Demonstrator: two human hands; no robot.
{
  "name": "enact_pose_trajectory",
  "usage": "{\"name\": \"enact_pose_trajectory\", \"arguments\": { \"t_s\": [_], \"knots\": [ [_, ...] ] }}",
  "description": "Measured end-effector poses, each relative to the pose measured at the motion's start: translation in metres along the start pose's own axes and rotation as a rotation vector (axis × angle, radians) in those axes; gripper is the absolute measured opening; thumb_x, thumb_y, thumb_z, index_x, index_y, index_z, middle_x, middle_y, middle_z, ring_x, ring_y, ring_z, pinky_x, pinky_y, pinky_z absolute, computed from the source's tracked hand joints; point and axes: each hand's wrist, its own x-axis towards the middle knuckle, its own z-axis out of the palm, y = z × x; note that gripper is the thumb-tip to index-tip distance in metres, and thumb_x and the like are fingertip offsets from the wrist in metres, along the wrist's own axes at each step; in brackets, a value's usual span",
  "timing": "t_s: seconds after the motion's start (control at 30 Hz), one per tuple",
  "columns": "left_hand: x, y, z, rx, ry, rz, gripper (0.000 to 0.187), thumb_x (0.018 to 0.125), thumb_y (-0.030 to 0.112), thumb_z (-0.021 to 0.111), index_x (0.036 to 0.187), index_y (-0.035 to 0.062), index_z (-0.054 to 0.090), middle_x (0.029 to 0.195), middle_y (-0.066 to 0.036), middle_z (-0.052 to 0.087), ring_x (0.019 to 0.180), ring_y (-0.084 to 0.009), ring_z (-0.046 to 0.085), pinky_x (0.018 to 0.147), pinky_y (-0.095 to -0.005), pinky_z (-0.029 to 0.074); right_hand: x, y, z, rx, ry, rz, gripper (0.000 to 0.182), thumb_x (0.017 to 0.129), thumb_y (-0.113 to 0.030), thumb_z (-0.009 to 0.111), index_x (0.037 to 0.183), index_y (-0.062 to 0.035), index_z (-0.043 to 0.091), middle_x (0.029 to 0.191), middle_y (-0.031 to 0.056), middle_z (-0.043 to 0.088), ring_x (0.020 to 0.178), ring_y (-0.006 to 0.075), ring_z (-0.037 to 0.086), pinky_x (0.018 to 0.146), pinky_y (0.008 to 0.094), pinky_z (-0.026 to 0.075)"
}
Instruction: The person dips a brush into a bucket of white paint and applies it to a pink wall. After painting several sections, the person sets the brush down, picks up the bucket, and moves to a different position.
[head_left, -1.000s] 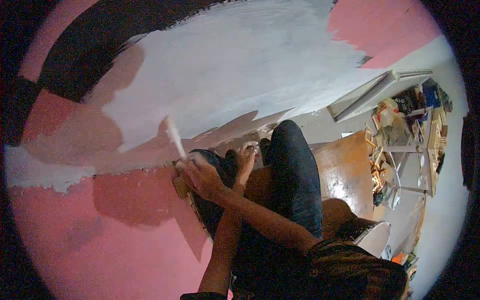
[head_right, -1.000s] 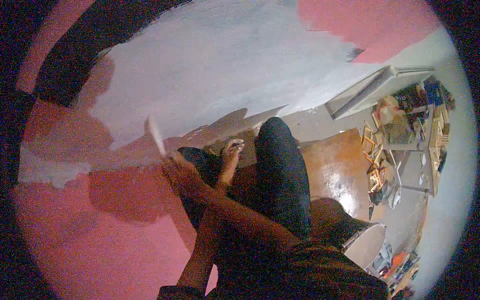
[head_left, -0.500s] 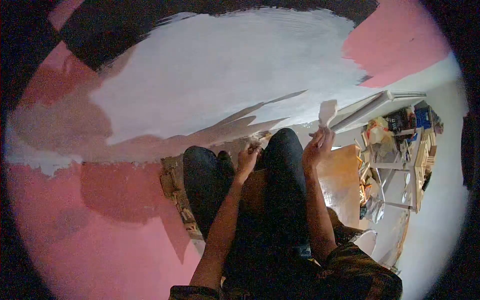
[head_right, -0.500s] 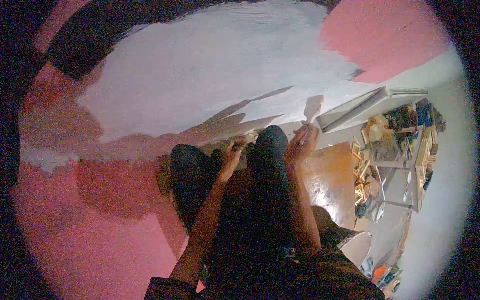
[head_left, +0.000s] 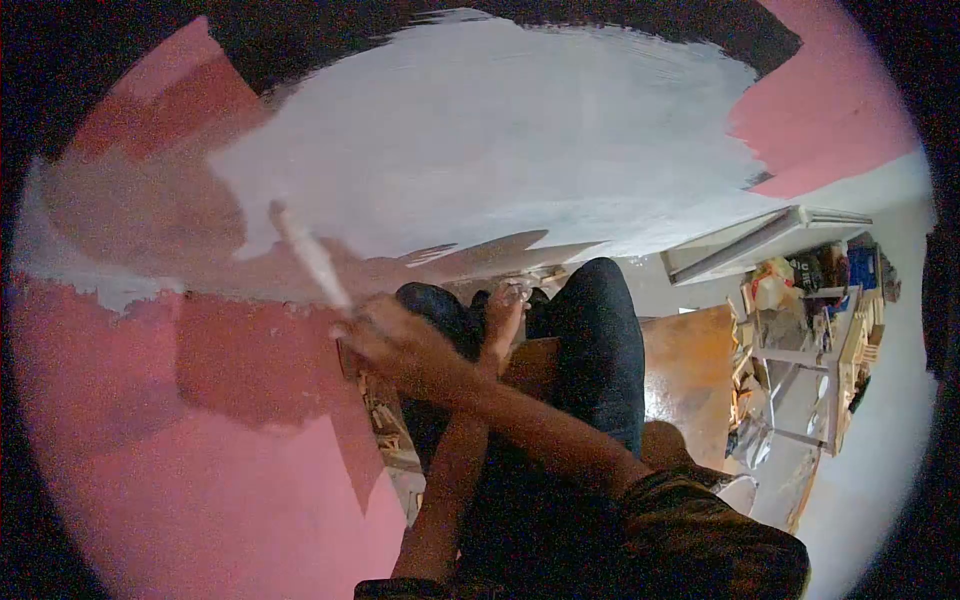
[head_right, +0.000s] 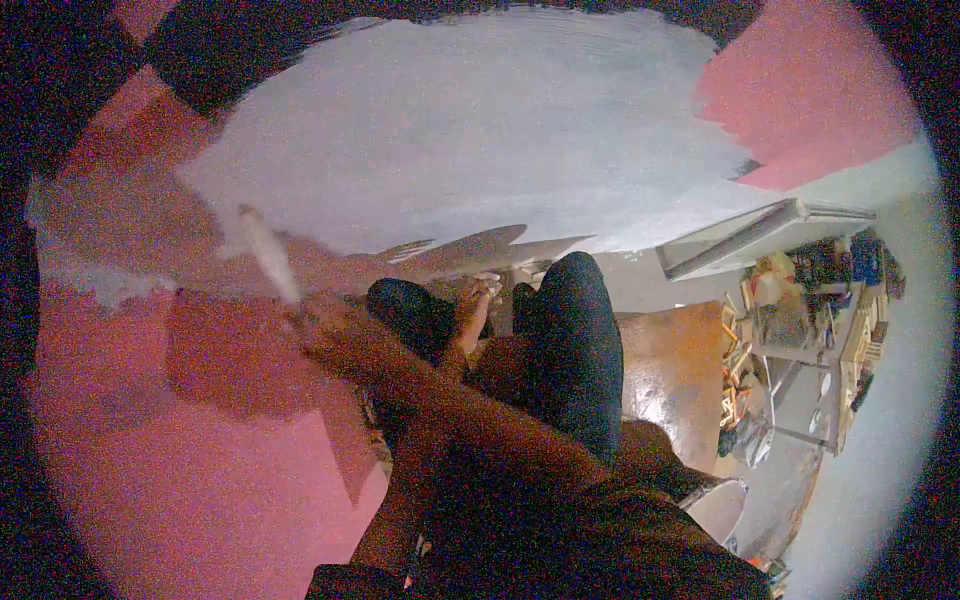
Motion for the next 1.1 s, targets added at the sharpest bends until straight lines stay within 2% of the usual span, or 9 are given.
{"name": "enact_pose_trajectory", "arguments": {
  "t_s": [0.07,0.13,0.2,0.37,0.43,0.63,0.8,0.87,1.1],
  "knots": [
    [0.0,-0.017,0.006,0.712,0.329,0.196,0.036,0.087,0.024,0.051,0.115,0.0009,0.048,0.098,-0.008,0.062,0.069,-0.0172,0.06,0.051,-0.0314,0.046,-0.017,0.043,-0.039,-0.283,-0.373,0.325,0.03,0.073,-0.011,0.061,0.102,-0.0085,0.056,0.093,0.0129,0.051,0.083,0.0297,0.054,0.068,0.0378,0.05],
    [0.008,-0.028,0.015,1.062,0.455,0.232,0.036,0.087,0.025,0.051,0.115,0.0022,0.049,0.097,-0.008,0.061,0.074,-0.0177,0.059,0.056,-0.031,0.046,-0.049,0.075,-0.095,-0.277,-0.036,0.597,0.02,0.071,-0.006,0.058,0.091,-0.0069,0.057,0.086,0.0108,0.053,0.08,0.0279,0.054,0.065,0.0377,0.047],
    [0.013,0.002,0.013,0.424,0.098,0.019,0.032,0.086,0.022,0.054,0.112,0.0033,0.051,0.092,-0.009,0.061,0.083,-0.0194,0.058,0.068,-0.0307,0.047,-0.048,0.064,-0.156,-0.605,0.133,0.447,0.018,0.073,-0.004,0.056,0.091,-0.0068,0.058,0.088,0.01,0.056,0.079,0.0268,0.054,0.066,0.0358,0.045],
    [0.035,0.009,0.005,0.422,0.036,0.819,0.025,0.081,0.009,0.058,0.106,0.0054,0.056,0.089,-0.008,0.062,0.081,-0.0165,0.059,0.069,-0.0288,0.049,-0.096,0.086,-0.259,-0.912,0.501,0.303,0.013,0.082,-0.006,0.051,0.089,0.0029,0.058,0.086,0.0108,0.055,0.082,0.0248,0.054,0.069,0.0339,0.046],
    [0.033,0.021,0.007,-0.102,-0.095,0.284,0.022,0.081,0.007,0.058,0.102,0.0056,0.058,0.087,-0.009,0.062,0.078,-0.0149,0.059,0.069,-0.0288,0.049,-0.094,0.091,-0.251,-0.71,0.675,0.406,0.014,0.085,-0.008,0.05,0.088,0.0036,0.057,0.084,0.0111,0.055,0.08,0.0238,0.054,0.07,0.0344,0.046],
    [0.02,0.038,0.001,-0.068,-0.005,0.307,0.027,0.079,0.008,0.06,0.106,0.0061,0.057,0.091,-0.007,0.062,0.08,-0.0161,0.059,0.069,-0.0287,0.049,-0.022,0.043,-0.122,-0.613,0.199,0.642,0.014,0.074,0.0,0.051,0.086,-0.0038,0.056,0.085,0.0131,0.055,0.079,0.026,0.053,0.068,0.0348,0.044],
    [0.02,0.039,-0.015,-0.184,0.026,0.097,0.03,0.077,0.011,0.06,0.106,0.0051,0.056,0.093,-0.009,0.061,0.084,-0.0208,0.06,0.069,-0.033,0.05,0.033,-0.038,-0.03,-0.126,0.124,0.046,0.029,0.072,-0.016,0.059,0.1,-0.0102,0.058,0.095,0.0088,0.054,0.091,0.0282,0.053,0.071,0.0381,0.046],
    [0.03,0.02,-0.017,-0.292,0.094,0.085,0.03,0.076,0.011,0.06,0.105,0.0051,0.056,0.093,-0.011,0.061,0.084,-0.022,0.06,0.068,-0.0359,0.051,0.028,-0.035,-0.029,0.136,-0.021,0.363,0.026,0.072,-0.015,0.059,0.097,-0.0084,0.058,0.094,0.0081,0.055,0.09,0.0273,0.053,0.069,0.0376,0.047],
    [0.031,0.031,-0.018,0.231,0.087,0.233,0.041,0.078,0.013,0.062,0.114,-0.0008,0.049,0.093,-0.013,0.061,0.082,-0.0241,0.06,0.074,-0.0339,0.049,0.002,0.024,-0.192,-0.329,0.263,0.271,0.015,0.074,0.003,0.054,0.088,0.0011,0.058,0.079,0.0123,0.057,0.071,0.0229,0.054,0.063,0.0295,0.044]
  ]
}}
